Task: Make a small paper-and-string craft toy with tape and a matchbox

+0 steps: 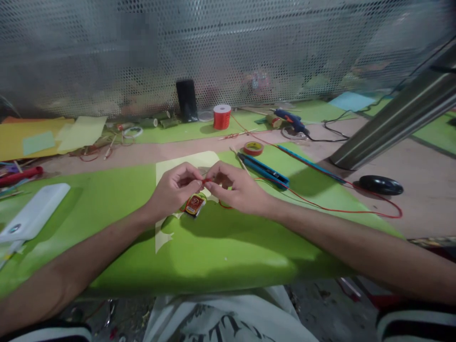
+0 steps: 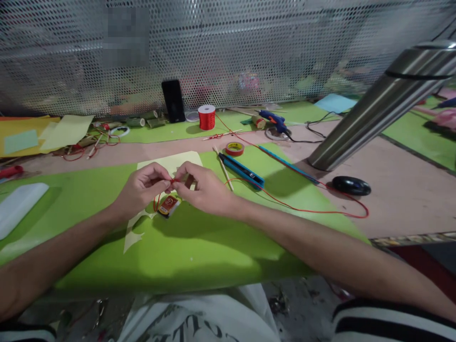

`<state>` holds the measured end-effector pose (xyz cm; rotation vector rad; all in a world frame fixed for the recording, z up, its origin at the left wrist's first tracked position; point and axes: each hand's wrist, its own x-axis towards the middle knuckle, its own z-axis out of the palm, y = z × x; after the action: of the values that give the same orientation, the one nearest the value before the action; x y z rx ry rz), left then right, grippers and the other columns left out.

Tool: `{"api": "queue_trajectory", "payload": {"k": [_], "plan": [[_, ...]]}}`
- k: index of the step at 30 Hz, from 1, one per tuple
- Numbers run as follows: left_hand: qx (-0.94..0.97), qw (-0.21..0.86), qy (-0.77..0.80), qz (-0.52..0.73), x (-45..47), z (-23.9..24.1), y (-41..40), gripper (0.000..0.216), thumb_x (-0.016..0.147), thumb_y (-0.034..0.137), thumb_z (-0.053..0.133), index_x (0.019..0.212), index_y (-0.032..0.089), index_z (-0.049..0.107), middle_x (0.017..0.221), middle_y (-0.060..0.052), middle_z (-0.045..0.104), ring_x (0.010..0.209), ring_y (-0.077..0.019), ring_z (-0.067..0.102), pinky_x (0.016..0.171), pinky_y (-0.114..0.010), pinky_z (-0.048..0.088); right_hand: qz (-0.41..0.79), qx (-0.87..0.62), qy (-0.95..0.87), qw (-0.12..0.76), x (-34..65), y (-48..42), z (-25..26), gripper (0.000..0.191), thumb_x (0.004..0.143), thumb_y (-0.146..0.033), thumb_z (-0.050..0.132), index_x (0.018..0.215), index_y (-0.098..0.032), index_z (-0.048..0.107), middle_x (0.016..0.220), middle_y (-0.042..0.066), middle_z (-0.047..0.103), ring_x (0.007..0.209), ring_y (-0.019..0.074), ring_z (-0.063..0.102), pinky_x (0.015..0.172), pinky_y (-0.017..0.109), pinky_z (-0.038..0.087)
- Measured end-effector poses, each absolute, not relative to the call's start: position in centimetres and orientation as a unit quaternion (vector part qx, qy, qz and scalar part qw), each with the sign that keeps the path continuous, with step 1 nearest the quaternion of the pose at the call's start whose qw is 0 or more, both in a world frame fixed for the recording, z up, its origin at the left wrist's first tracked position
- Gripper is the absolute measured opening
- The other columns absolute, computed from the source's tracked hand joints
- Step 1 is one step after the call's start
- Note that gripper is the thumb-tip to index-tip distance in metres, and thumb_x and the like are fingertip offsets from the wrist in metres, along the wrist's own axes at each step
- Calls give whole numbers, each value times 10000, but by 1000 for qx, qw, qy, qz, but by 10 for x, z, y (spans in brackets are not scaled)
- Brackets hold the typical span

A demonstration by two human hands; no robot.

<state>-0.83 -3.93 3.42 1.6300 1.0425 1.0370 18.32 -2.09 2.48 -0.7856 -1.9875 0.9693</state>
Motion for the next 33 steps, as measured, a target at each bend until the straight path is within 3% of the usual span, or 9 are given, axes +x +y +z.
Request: {"api": "queue_trajectory", "payload": {"k": [12,20,24,33], "plan": [[733,343,447,381,-8,38,-42,187,870,338,675,909,156,674,864,-41,723,739,-135,650,701,-257,536,405,-342,-746,404,185,-23,29,198,889,-371,591,899,-177,550,725,5,582,594,104,523,511,227,417],[706,380,446,398,-8,36,-40,228,858,368,699,934,153,695,890,-57,746,754,-152,679,691,-264,553,409,-344,-750,390,184,-20,26,251,902,-418,581,852,-179,524,670,-24,531,512,73,419,448,212,328],[708,363,467,387,-11,34,-38,277,856,413,706,969,163,746,901,-61,769,768,-170,697,688,-269,558,395,-338,-762,386,185,-20,25,249,925,-418,555,885,-172,551,685,-15,550,530,79,436,467,214,343],[699,388,462,385,-5,33,-44,377,835,401,732,1114,148,749,1084,-97,772,929,-212,727,867,-336,587,353,-343,-763,419,185,-18,26,218,911,-370,585,886,-157,620,740,22,619,619,104,502,533,231,383]]}}
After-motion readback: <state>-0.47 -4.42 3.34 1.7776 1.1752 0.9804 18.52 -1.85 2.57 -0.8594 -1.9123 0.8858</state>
